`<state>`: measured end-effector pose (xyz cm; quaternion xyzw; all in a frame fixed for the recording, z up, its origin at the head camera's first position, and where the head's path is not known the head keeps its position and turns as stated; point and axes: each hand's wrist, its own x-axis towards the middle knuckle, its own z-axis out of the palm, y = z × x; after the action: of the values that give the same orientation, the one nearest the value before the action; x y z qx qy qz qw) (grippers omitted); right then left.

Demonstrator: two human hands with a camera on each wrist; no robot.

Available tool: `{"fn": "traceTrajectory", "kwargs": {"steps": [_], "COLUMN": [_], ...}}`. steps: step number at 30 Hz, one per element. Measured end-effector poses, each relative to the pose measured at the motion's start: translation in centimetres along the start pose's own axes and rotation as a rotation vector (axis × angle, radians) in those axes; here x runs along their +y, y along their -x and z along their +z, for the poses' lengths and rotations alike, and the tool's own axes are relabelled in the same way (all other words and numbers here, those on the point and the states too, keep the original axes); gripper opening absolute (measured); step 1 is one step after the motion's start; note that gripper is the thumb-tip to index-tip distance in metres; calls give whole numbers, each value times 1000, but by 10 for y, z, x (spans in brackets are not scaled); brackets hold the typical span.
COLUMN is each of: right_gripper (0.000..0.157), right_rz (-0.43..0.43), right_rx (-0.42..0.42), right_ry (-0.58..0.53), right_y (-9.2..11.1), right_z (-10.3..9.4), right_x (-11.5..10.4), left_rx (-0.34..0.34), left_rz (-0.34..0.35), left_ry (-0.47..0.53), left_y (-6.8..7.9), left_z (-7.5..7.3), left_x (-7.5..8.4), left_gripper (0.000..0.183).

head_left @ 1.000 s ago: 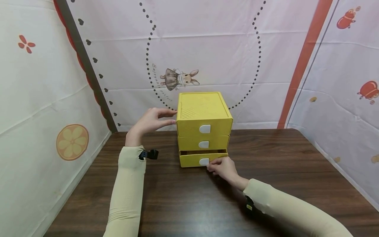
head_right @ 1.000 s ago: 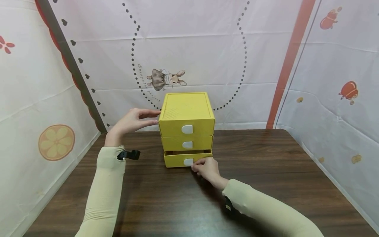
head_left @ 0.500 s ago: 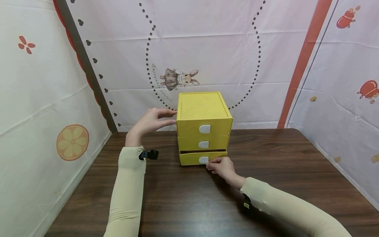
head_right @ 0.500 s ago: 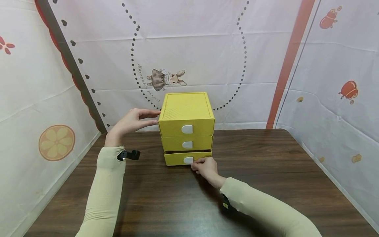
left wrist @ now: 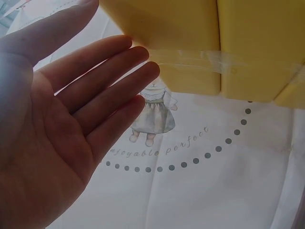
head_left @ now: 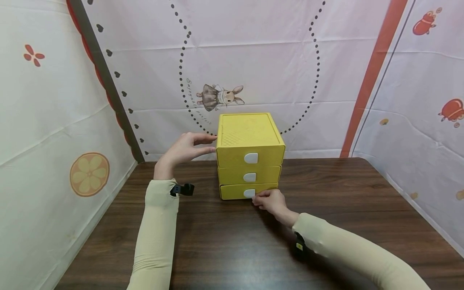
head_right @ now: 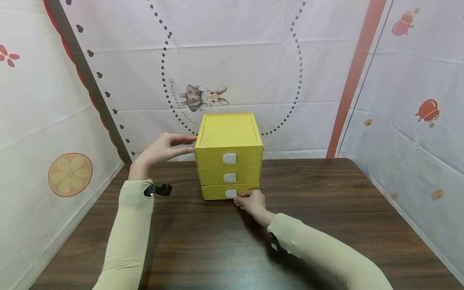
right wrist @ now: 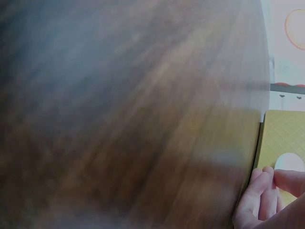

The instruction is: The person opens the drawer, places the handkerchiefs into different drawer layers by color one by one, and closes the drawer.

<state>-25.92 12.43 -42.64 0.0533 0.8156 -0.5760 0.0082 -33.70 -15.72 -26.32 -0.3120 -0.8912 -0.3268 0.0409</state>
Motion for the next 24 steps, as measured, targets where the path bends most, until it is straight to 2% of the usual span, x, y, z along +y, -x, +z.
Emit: {"fn": "traceTrajectory", "kwargs": {"steps": [13, 24], "right_gripper": [18, 16], "right_rz": [23, 37], "right_rx": [-38, -13], "right_ry": [-75, -43], "right_y": [-3, -3], "right_z": [0, 1], "right_x": [-1, -2], "left_rx": [-1, 5], "left_rz": [5, 11], "left_ry": [18, 26], "left_y": [0, -1], "left_z": [1, 1], "left_x": [0, -2], "left_gripper": [52, 54]}}
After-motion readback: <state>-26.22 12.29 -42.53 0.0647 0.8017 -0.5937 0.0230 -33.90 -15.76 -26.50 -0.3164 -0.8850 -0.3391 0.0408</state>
